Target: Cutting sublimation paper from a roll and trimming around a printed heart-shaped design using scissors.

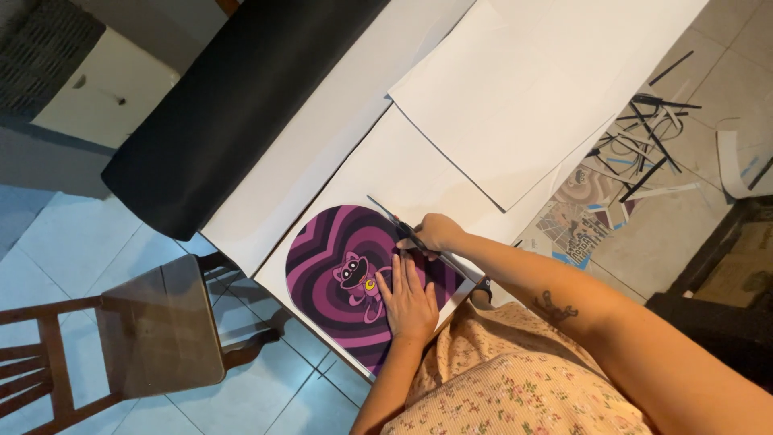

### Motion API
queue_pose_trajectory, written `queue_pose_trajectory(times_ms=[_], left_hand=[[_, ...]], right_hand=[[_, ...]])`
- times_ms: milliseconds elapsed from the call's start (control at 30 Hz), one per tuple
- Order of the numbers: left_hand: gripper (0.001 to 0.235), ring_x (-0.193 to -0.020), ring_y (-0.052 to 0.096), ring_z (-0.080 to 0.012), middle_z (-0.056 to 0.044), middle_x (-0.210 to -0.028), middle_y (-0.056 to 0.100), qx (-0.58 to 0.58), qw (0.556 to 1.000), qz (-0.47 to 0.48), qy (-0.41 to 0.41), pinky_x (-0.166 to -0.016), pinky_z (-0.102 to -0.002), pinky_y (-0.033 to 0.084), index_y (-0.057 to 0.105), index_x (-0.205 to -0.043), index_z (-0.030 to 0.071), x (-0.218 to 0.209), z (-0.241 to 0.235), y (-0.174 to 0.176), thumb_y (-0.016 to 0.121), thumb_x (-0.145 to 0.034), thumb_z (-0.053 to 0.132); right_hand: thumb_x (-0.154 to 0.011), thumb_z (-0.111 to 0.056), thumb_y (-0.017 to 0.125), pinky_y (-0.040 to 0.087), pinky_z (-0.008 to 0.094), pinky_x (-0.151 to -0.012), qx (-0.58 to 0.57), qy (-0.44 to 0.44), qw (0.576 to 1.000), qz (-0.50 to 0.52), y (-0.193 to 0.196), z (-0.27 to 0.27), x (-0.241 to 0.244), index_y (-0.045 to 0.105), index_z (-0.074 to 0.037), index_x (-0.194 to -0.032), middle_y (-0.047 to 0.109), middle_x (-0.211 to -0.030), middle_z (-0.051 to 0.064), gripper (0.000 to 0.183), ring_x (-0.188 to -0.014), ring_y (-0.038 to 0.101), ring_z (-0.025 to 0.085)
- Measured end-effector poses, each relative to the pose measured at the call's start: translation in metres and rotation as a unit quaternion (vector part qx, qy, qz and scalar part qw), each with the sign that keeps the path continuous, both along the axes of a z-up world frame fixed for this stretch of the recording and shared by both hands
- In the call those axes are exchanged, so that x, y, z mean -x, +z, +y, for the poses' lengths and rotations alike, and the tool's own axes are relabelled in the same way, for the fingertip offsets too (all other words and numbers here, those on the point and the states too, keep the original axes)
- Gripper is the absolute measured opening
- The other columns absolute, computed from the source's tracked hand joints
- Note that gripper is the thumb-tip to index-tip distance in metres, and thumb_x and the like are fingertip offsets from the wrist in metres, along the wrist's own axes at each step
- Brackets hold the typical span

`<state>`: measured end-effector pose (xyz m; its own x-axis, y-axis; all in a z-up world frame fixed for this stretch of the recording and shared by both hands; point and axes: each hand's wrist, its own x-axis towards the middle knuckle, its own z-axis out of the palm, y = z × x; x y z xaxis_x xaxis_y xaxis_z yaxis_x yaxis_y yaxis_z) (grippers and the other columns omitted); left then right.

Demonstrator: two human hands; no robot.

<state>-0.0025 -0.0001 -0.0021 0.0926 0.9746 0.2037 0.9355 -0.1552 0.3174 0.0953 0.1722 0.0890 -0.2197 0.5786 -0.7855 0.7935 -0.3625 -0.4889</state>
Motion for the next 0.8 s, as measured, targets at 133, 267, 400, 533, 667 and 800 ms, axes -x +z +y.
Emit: queue_pose_trajectory(times_ms=[133,267,400,533,667,800], left_hand=[[0.062,-0.152,0.032,-0.036,-0.025,-0.152,0.047,0.003,1.0,0.003,0.002,-0.122,-0.068,0.007,0.032,-0.15,-0.005,-0.001,-0.001,-0.002,0.044,-0.102,0.032],[0.065,-0.152,0.032,-0.0356,-0.025,-0.154,0.045,0.014,1.0,-0.007,0.001,-0.121,-0.068,0.006,0.03,-0.153,-0.005,-0.001,0.0,0.0,0.045,-0.101,0.032],[0.067,-0.155,0.026,-0.0334,-0.022,-0.161,0.036,0.018,1.0,0.001,0.003,-0.122,-0.066,0.005,0.024,-0.158,-0.003,-0.001,-0.001,-0.002,0.041,-0.103,0.032],[0.068,-0.155,0.025,-0.0327,-0.022,-0.162,0.036,0.019,1.0,0.004,0.006,-0.122,-0.066,0.005,0.022,-0.158,-0.003,-0.002,-0.001,0.001,0.041,-0.103,0.032],[0.067,-0.155,0.025,-0.033,-0.022,-0.164,0.032,0.021,1.0,0.006,0.003,-0.122,-0.066,0.005,0.022,-0.158,-0.002,-0.001,0.0,0.004,0.04,-0.103,0.032],[0.068,-0.155,0.025,-0.0327,-0.021,-0.165,0.03,0.016,1.0,0.004,0.004,-0.122,-0.066,0.005,0.021,-0.158,-0.002,-0.002,0.0,0.002,0.04,-0.102,0.032]], right_hand=[[-0.09,-0.024,0.059,0.062,0.034,-0.059,0.015,-0.04,0.998,0.038,0.021,0.003,0.009,0.076,0.004,-0.078,0.07,-0.059,0.016,0.035,-0.05,0.073,0.025],[-0.087,-0.049,0.058,0.059,0.044,-0.078,-0.016,0.044,0.999,-0.009,0.021,0.013,0.018,0.079,0.002,-0.09,0.075,-0.076,0.018,0.056,-0.081,0.077,0.033],[-0.089,-0.039,0.06,0.059,0.042,-0.078,-0.044,0.052,0.997,-0.018,-0.011,0.017,0.019,0.08,-0.001,-0.079,0.074,-0.067,0.015,0.044,-0.076,0.077,0.034],[-0.089,-0.033,0.06,0.06,0.04,-0.078,-0.049,0.051,0.997,-0.02,-0.002,0.017,0.021,0.08,-0.001,-0.081,0.074,-0.063,0.013,0.039,-0.069,0.078,0.03],[-0.083,-0.049,0.063,0.059,0.046,-0.082,-0.041,0.041,0.998,-0.011,-0.004,0.028,0.031,0.08,-0.001,-0.092,0.077,-0.082,0.018,0.052,-0.091,0.076,0.037],[-0.081,-0.05,0.064,0.057,0.052,-0.089,-0.045,0.057,0.997,-0.017,0.006,0.03,0.038,0.079,0.002,-0.104,0.076,-0.101,0.024,0.059,-0.109,0.071,0.042]])
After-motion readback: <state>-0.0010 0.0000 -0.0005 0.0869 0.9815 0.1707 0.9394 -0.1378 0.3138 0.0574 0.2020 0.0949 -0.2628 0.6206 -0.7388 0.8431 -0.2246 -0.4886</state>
